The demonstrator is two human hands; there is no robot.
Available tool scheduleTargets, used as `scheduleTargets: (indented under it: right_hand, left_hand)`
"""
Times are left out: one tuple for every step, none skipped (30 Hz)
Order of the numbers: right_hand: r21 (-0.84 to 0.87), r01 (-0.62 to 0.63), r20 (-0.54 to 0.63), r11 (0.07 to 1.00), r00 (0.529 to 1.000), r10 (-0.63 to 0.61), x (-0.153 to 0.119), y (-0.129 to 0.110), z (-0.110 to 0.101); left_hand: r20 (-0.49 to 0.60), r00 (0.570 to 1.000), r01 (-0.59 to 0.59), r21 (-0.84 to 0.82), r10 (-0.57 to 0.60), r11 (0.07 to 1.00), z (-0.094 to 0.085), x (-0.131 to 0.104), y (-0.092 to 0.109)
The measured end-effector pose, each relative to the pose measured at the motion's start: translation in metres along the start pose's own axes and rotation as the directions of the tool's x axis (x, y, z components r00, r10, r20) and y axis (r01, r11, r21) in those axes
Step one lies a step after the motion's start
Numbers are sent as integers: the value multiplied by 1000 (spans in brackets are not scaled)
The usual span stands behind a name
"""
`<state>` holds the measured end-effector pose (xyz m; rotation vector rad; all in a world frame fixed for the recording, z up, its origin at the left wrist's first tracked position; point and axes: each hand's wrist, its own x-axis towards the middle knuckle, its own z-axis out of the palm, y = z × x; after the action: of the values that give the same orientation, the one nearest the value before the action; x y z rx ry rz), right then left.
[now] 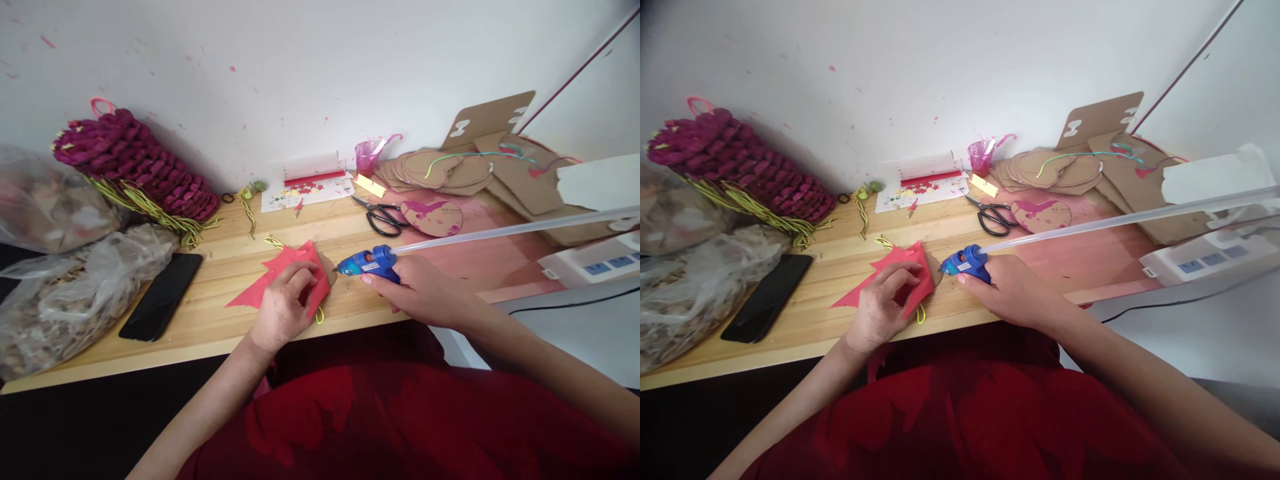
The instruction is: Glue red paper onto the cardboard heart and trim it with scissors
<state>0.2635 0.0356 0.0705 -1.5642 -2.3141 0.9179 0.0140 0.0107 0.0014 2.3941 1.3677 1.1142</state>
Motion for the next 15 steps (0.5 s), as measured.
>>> scheduleTargets:
  right_hand:
    - [3, -1, 3, 1000, 1000, 1, -1, 1, 0]
    - [4, 0, 3, 1000, 1000, 0, -3, 1, 1]
    - [3, 4, 1, 1000, 1000, -4, -4, 2, 1]
    - [-2, 8, -2, 1000, 1000, -8, -6, 2, 1]
    - [-11, 11, -8, 1000, 1000, -11, -7, 2, 1]
    - [-19, 12, -11, 1000, 1000, -13, -8, 2, 1]
    - [-26, 13, -14, 1000, 1000, -13, -9, 2, 1]
    - [-30, 15, -17, 999, 1000, -15, -10, 2, 2]
    - [-30, 18, -17, 999, 1000, -18, -10, 2, 2]
    - [-26, 23, -14, 999, 1000, -24, -11, 1, 3]
    - [-20, 28, -10, 999, 1000, -28, -11, 1, 3]
    - [-13, 32, -4, 999, 999, -32, -12, 1, 4]
    - [-10, 35, 1, 999, 999, -35, -12, 1, 4]
    - [-8, 37, 4, 999, 999, -37, -12, 1, 4]
    - [-7, 38, 3, 999, 999, -38, -12, 2, 4]
  left_hand:
    - [-1, 1000, 2, -3, -2, 1000, 0, 0, 0]
    - [-1, 1000, 4, -7, -4, 1000, 0, 0, 0]
    - [-1, 1000, 7, -9, -7, 1000, 0, 0, 1]
    - [-1, 1000, 10, -11, -10, 1000, -1, 1, 1]
    - [-1, 1000, 11, -13, -11, 1000, -1, 1, 1]
    - [0, 1000, 11, -14, -11, 1000, -1, 1, 2]
    - [1, 1000, 11, -15, -11, 1000, -2, 1, 2]
    - [2, 1000, 9, -16, -9, 1000, -2, 1, 2]
    - [3, 1000, 8, -15, -8, 1000, -2, 1, 2]
    - [5, 1000, 8, -13, -8, 1000, -2, 1, 2]
    - [6, 1000, 8, -10, -8, 1000, -2, 1, 2]
    - [7, 1000, 9, -6, -9, 1000, -2, 1, 2]
    - [7, 1000, 8, -3, -8, 1000, -2, 2, 2]
    - [7, 1000, 8, -1, -8, 1000, -2, 2, 2]
    - [8, 1000, 8, 0, -8, 1000, -2, 2, 2]
